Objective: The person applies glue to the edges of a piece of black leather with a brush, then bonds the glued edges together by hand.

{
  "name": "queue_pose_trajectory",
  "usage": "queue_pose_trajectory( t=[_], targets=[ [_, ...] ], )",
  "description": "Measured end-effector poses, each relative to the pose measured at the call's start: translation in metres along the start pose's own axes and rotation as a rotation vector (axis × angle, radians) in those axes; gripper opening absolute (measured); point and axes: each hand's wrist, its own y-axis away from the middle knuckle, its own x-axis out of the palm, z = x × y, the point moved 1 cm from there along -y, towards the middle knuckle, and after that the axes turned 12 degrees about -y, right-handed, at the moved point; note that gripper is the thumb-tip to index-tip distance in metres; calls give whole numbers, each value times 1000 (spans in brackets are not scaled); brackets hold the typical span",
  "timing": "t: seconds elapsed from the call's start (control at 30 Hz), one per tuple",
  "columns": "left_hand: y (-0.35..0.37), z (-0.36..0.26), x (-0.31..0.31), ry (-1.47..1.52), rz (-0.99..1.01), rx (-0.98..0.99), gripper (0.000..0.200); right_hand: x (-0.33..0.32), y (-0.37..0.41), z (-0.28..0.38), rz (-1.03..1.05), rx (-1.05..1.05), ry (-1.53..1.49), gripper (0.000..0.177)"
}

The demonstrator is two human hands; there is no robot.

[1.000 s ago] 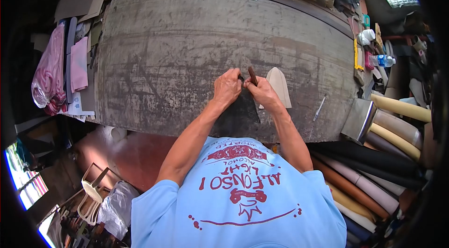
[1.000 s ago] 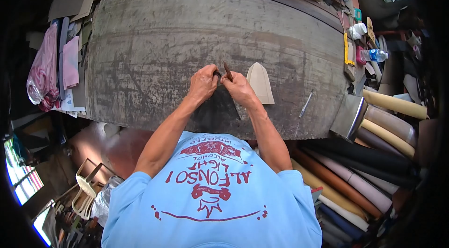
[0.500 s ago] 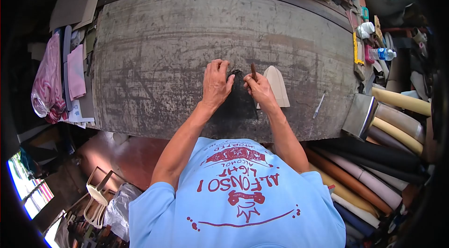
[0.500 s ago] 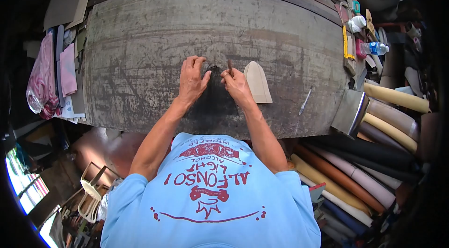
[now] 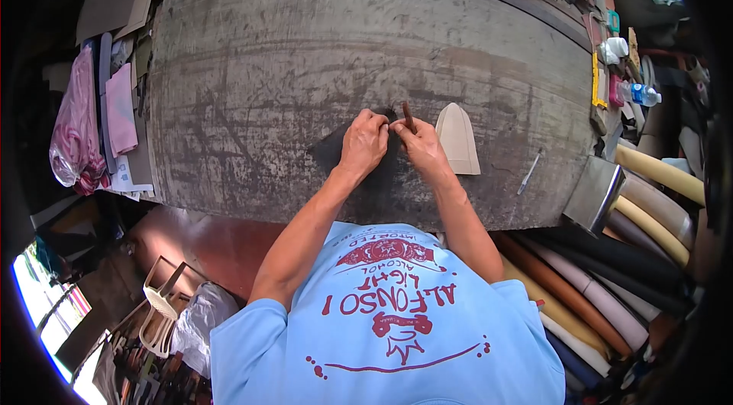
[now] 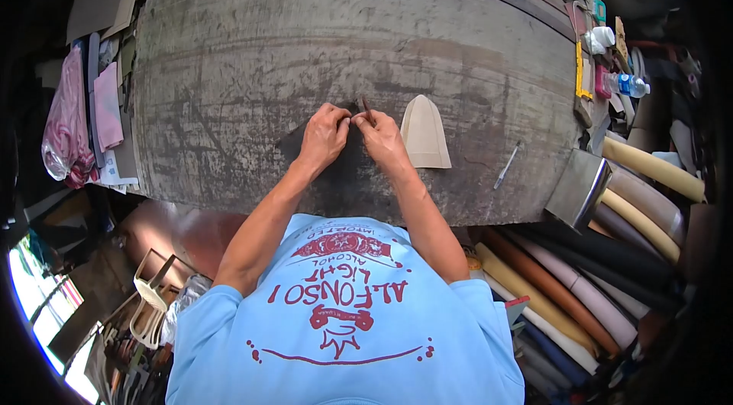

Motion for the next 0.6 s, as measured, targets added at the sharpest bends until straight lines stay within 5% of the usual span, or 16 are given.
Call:
queue_pose_trajectory(
  t=[0.33,0.6],
  targets=[
    [-26,6,8,-42,152,-210,40,-2,-14,-16,-3,35,-108,19],
    [-44,15,10,175,355,-430,41,2,-20,-19,-77,36,-222,23]
  ],
)
